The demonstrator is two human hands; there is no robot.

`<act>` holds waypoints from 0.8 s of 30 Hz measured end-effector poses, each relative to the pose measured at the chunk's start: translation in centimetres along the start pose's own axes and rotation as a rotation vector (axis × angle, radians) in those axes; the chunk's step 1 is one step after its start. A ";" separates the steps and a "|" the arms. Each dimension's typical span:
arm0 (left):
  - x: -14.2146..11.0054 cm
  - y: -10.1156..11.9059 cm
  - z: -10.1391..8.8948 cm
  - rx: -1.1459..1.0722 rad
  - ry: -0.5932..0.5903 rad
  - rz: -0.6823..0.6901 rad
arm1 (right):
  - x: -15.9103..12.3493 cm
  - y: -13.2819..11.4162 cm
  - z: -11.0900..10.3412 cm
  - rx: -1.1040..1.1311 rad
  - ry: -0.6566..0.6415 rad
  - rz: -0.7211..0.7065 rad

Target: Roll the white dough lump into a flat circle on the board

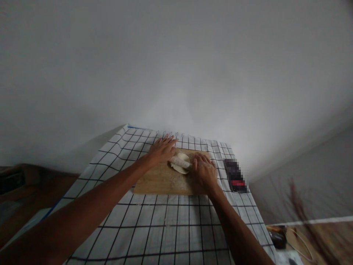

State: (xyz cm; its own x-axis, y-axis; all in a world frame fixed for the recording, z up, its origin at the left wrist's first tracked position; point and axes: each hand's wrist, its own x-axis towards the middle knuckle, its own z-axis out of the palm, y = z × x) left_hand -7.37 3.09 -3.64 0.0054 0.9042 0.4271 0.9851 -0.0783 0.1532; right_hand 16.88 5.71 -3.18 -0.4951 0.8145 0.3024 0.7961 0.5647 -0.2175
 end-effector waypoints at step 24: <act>-2.8 2.4 -4.5 -0.102 -0.022 -0.216 | -2.6 -1.4 -0.9 0.089 0.022 -0.002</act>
State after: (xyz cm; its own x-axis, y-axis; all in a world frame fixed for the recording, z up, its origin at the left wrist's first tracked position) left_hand -5.75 -1.49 -0.42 -0.1993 0.9132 0.3555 0.9413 0.0775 0.3285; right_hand 17.37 2.69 -2.80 -0.4881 0.8107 0.3233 0.7607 0.5767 -0.2979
